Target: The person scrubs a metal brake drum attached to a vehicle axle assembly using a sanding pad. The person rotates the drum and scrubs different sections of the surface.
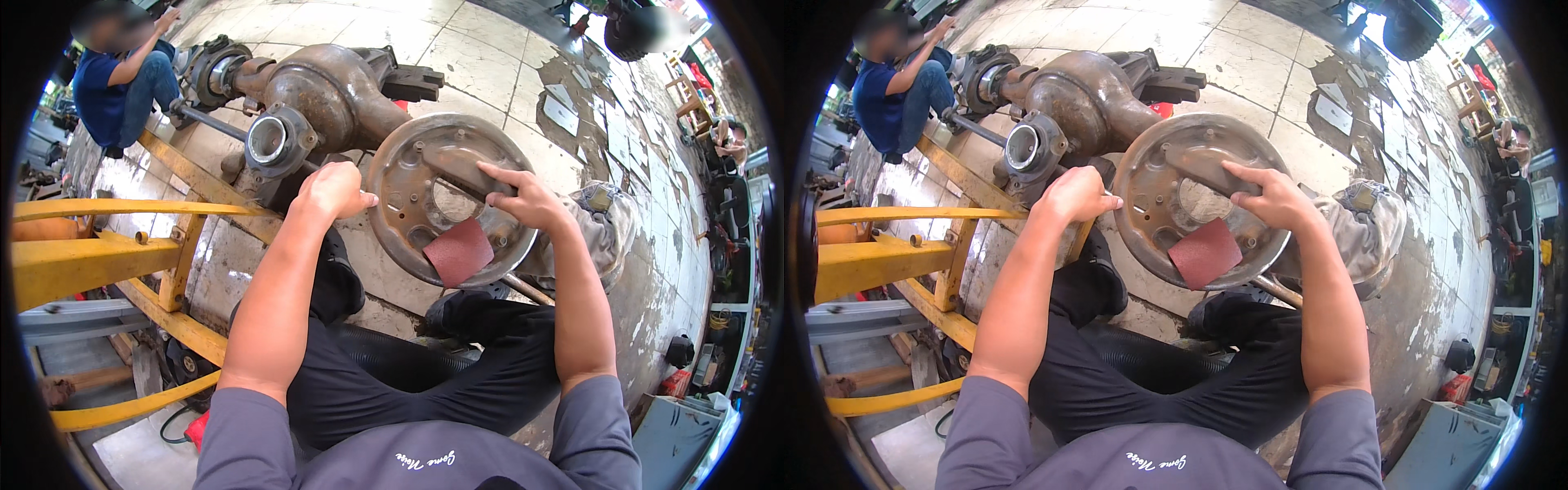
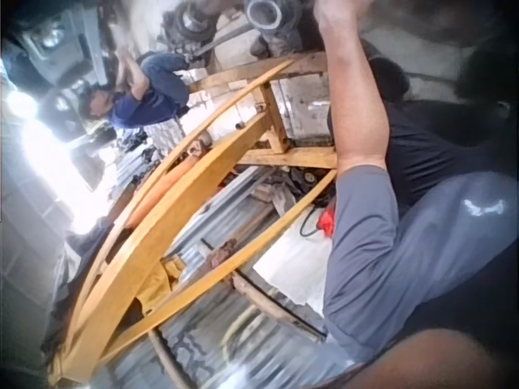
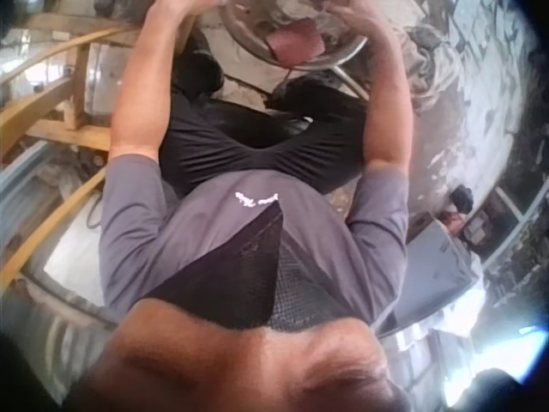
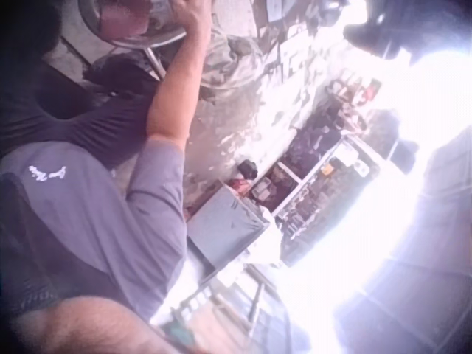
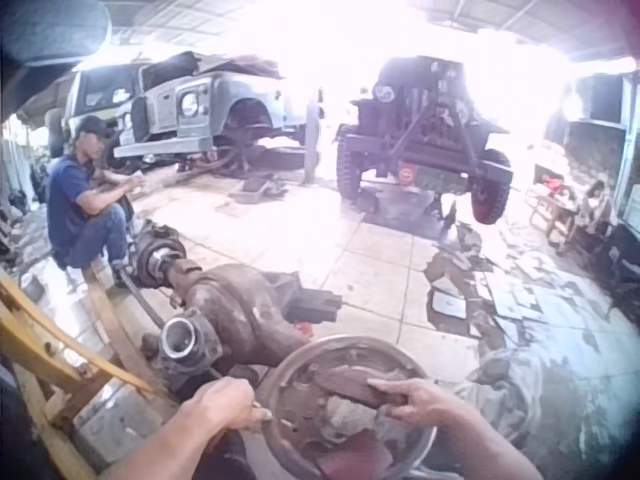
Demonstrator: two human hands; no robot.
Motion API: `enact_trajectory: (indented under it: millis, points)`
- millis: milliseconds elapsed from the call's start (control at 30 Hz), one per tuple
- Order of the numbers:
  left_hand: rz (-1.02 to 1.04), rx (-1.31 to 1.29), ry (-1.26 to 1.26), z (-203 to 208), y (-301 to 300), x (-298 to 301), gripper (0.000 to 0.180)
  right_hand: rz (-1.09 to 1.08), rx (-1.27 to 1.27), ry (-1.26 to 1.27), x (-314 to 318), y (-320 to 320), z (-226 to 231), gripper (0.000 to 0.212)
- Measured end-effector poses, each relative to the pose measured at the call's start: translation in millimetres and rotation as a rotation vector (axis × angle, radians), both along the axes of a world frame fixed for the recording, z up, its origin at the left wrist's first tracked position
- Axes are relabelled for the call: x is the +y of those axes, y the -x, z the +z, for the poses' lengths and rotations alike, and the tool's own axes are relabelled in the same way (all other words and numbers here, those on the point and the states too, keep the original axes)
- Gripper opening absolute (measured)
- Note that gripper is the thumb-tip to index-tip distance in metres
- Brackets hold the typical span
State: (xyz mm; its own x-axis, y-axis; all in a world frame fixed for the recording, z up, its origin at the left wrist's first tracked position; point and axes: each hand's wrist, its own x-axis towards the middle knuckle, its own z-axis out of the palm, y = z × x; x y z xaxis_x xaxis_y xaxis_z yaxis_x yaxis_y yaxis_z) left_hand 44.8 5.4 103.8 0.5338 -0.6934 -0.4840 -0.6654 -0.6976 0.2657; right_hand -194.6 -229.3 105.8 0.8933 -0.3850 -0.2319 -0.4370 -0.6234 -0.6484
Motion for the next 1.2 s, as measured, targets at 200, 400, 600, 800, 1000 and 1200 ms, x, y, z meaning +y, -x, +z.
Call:
enact_trajectory:
  millis: [200,400,600,800,1000,1200]
  points:
    - [-0.001,-0.005,-0.118,13,1,-3,0.046,-0.165,-0.076,0.215,-15,4,1,0.059]
    - [-0.007,0.009,-0.062,13,6,-3,0.048,-0.313,-0.33,0.383,-25,19,-9,0.058]
    - [-0.016,-0.009,-0.03,10,3,-2,0.05,-0.195,-0.022,0.561,-18,8,-14,0.057]
    - [-0.029,-0.034,-0.02,3,0,1,0.051,-0.2,-0.014,0.645,-6,4,-5,0.056]
    - [-0.05,-0.045,-0.072,4,2,-4,0.045,-0.188,0.002,0.384,33,2,25,0.041]
    - [-0.037,-0.016,-0.154,13,6,-7,0.044,0.032,0.258,0.154,50,-3,5,0.038]
